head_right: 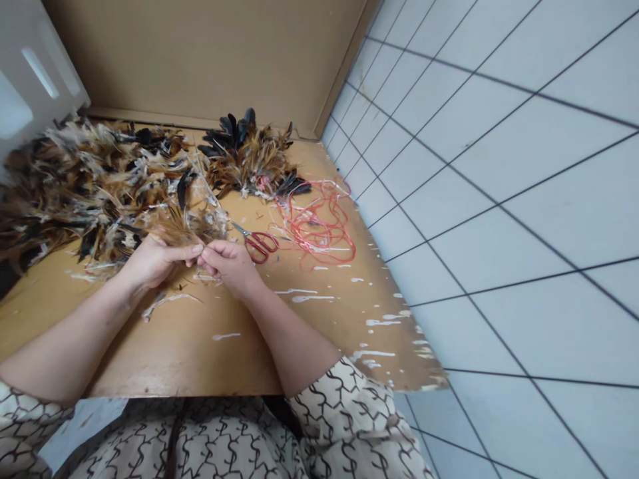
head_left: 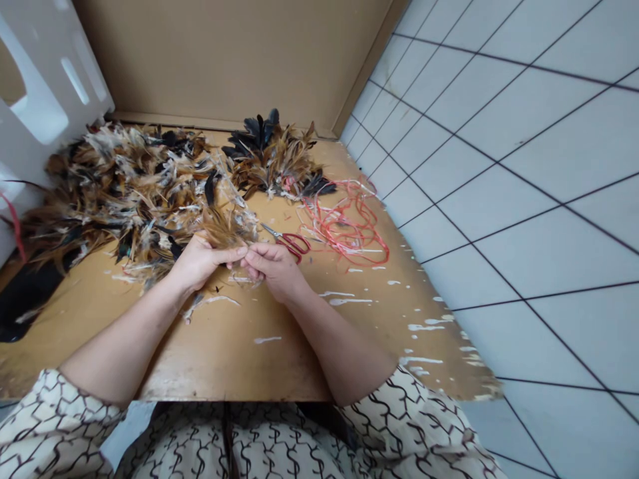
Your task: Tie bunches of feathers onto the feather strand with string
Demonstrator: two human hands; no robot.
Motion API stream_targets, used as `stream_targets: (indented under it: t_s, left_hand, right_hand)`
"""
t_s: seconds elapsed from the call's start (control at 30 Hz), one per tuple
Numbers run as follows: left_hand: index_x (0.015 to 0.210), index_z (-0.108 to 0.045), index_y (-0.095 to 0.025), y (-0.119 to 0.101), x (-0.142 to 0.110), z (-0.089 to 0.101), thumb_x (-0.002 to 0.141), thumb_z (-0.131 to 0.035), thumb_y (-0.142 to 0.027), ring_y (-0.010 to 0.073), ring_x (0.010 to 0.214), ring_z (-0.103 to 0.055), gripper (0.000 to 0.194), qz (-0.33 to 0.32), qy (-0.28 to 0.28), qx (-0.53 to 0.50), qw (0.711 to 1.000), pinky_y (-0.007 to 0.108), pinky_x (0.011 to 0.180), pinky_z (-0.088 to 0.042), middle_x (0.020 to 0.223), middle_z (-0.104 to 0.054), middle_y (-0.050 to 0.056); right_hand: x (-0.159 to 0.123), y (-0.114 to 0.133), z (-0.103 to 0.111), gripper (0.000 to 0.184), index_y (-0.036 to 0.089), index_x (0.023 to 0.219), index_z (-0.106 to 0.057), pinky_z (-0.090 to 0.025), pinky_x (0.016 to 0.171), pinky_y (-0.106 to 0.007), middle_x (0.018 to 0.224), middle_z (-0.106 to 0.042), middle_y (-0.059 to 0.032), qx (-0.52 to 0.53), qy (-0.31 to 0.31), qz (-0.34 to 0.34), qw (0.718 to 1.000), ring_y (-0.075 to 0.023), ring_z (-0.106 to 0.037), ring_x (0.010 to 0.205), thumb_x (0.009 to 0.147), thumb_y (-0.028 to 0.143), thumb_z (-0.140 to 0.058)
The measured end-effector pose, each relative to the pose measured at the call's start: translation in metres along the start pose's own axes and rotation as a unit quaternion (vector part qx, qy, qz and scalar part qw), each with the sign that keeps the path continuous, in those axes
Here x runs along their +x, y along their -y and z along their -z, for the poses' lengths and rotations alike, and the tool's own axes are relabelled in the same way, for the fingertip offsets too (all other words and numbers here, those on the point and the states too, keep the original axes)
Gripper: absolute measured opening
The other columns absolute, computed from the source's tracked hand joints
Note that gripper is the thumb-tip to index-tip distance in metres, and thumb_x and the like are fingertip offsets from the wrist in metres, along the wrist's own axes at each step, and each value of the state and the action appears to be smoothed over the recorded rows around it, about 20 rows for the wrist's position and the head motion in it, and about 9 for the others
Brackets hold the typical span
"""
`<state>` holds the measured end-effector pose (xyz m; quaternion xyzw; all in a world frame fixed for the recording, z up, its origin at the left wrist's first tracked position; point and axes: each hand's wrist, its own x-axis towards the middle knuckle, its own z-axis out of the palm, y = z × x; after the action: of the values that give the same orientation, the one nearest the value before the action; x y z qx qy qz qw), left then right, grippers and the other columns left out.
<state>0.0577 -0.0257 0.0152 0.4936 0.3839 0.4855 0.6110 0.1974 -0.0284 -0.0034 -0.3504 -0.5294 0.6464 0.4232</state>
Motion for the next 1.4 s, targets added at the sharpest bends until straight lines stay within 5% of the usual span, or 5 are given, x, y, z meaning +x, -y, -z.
stream_targets:
  t_s: [0.23, 0.37, 0.6, 0.97, 1.4]
  left_hand:
    - [0.063, -0.057, -0.015, 0.009, 0.006, 0.011, 0.057, -0.073, -0.037, 0.0087, 0.047, -0.044, 0.028, -0.046, -0.129, 0.103, 0.985, 0.023, 0.049, -0.038, 0.053, -0.052, -0.003]
    - [0.096, -0.059, -0.017, 0.007, 0.003, 0.017, 0.069, -0.065, -0.032, 0.0204, 0.093, -0.057, 0.031, -0.273, -0.265, 0.353, 0.855, 0.035, 0.083, -0.046, 0.097, -0.063, 0.008]
    - [0.101, -0.063, -0.016, 0.011, -0.004, 0.008, 0.088, -0.041, -0.020, 0.0212, 0.097, -0.060, 0.026, -0.412, 0.028, 0.583, 0.700, 0.046, 0.099, -0.037, 0.096, -0.069, 0.009]
    - [0.080, -0.064, -0.015, 0.004, -0.003, 0.015, 0.091, -0.034, -0.020, 0.0139, 0.066, -0.057, 0.032, -0.328, 0.100, 0.589, 0.732, 0.024, 0.062, -0.045, 0.071, -0.061, 0.005]
    - [0.069, -0.060, -0.018, 0.001, -0.005, 0.013, 0.083, -0.039, -0.018, 0.0150, 0.060, -0.053, 0.025, -0.240, 0.074, 0.578, 0.776, 0.025, 0.058, -0.040, 0.065, -0.058, 0.004]
  right_hand:
    - [0.001, 0.003, 0.007, 0.028, 0.016, 0.057, -0.055, -0.021, 0.045, -0.022, 0.041, -0.041, 0.0078, -0.074, -0.043, 0.001, 0.996, -0.0039, -0.031, 0.039, 0.066, 0.042, -0.058]
    - [0.004, 0.000, 0.012, 0.026, 0.016, 0.055, -0.054, -0.022, 0.046, -0.023, 0.040, -0.040, 0.0079, -0.114, -0.076, -0.004, 0.991, -0.0044, -0.031, 0.039, 0.066, 0.040, -0.055]
    - [0.005, 0.002, 0.012, 0.026, 0.017, 0.053, -0.053, -0.022, 0.046, -0.023, 0.042, -0.039, 0.0079, -0.129, -0.031, 0.012, 0.991, -0.0051, -0.031, 0.043, 0.062, 0.041, -0.057]
    - [0.002, 0.006, 0.015, 0.029, 0.016, 0.057, -0.054, -0.019, 0.045, -0.023, 0.042, -0.036, 0.0083, -0.126, 0.006, 0.014, 0.992, -0.0050, -0.028, 0.042, 0.067, 0.043, -0.055]
    - [0.001, 0.011, 0.012, 0.043, 0.017, 0.057, -0.053, -0.023, 0.045, -0.023, 0.044, -0.039, 0.0061, -0.134, -0.018, -0.010, 0.991, -0.0057, -0.032, 0.043, 0.069, 0.058, -0.055]
